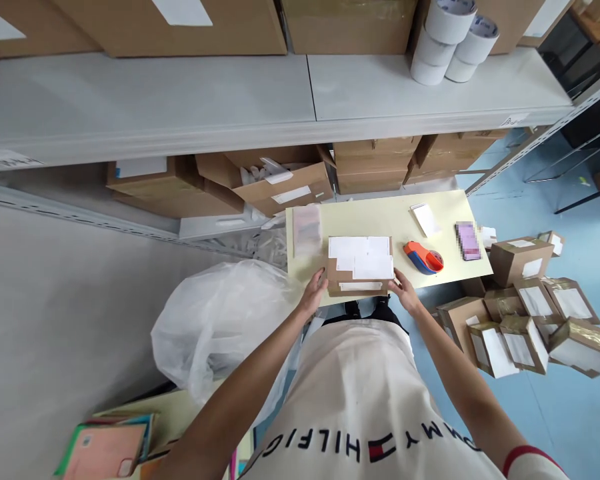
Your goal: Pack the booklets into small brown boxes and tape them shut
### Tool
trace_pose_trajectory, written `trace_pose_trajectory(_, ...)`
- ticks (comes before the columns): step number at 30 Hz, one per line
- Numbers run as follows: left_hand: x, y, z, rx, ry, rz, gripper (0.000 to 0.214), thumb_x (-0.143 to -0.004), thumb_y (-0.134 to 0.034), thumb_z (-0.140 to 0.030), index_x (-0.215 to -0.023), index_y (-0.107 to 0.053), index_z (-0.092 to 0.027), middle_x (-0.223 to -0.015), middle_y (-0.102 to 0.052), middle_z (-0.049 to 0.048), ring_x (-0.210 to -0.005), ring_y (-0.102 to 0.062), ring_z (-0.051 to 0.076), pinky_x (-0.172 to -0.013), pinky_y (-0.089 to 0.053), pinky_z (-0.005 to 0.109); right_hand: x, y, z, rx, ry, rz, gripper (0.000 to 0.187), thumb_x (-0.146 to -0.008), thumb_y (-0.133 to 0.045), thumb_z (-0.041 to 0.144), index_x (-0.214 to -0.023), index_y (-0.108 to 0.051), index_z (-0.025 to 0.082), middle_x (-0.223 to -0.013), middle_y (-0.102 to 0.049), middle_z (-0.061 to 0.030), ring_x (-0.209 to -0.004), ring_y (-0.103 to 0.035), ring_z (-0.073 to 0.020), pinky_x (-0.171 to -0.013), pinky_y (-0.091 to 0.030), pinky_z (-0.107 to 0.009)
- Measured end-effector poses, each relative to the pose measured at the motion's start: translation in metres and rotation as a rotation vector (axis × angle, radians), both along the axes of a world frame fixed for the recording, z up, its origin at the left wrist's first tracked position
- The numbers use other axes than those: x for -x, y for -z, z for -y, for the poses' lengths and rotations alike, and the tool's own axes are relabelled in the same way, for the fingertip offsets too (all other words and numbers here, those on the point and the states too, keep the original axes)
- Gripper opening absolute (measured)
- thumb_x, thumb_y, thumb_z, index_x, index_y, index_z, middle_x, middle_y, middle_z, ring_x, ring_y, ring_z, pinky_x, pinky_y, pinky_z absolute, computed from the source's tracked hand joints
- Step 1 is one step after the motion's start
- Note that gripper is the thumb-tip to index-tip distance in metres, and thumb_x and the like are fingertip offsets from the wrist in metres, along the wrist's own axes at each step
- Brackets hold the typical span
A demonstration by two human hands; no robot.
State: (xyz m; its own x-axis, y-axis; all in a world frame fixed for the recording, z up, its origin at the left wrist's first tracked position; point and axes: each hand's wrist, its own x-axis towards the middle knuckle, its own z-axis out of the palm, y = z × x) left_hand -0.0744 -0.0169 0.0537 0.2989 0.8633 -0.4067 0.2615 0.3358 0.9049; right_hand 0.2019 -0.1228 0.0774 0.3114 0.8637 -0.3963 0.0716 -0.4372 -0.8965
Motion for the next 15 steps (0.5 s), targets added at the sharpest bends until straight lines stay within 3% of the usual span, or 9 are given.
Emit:
trace_pose_trajectory(3,-0.001,-0.002,0.008,-0.042,0.031,0.137,0.090,-0.073,-0.053,-0.077,-0.139,-0.046,-0.016,-0.144,-0.050,0.0157,-0.134,-0.045,0.032,-0.109,-0.040,0.043,0.011,-0.004,0.012,-0.072,-0.067,-0.099,0.089,-0.067,-0.072,0.062,-0.143,-0.043,0.026,-0.141,-0.054,-0.0088,-0.132,-0.048,-0.0308,-0.111,-0.037,-0.050)
trace_pose_trajectory(8,0.002,-0.027,-0.006,-0.185,0.020,0.171,0.088,-0.070,-0.058,-0.076,-0.134,-0.052,-0.017,-0.136,-0.053,0.0157,-0.127,-0.050,0.033,-0.104,-0.044,0.042,0.003,-0.035,0.003,-0.177,0.013,-0.080,0.087,-0.072,-0.065,0.067,-0.143,-0.042,0.023,-0.143,-0.052,-0.0107,-0.136,-0.043,-0.0312,-0.114,-0.034,-0.050)
trace_pose_trajectory(12,0.000,-0.049,-0.025,-0.138,0.101,-0.006,0.083,-0.065,-0.065,-0.072,-0.128,-0.057,-0.019,-0.128,-0.054,0.0146,-0.117,-0.056,0.031,-0.092,-0.050,0.041,-0.008,-0.059,-0.015,-0.189,-0.029,0.004,0.074,-0.075,-0.066,0.061,-0.136,-0.050,0.021,-0.132,-0.061,-0.0111,-0.124,-0.055,-0.0301,-0.108,-0.041,-0.048)
trace_pose_trajectory(15,-0.013,-0.061,-0.038,-0.040,0.166,-0.204,0.074,-0.066,-0.068,-0.068,-0.119,-0.063,-0.016,-0.121,-0.059,0.0158,-0.110,-0.060,0.030,-0.093,-0.049,0.041,-0.009,-0.063,-0.034,-0.120,-0.066,0.064,0.064,-0.077,-0.066,0.057,-0.128,-0.055,0.021,-0.122,-0.067,-0.0104,-0.117,-0.059,-0.0290,-0.103,-0.045,-0.046)
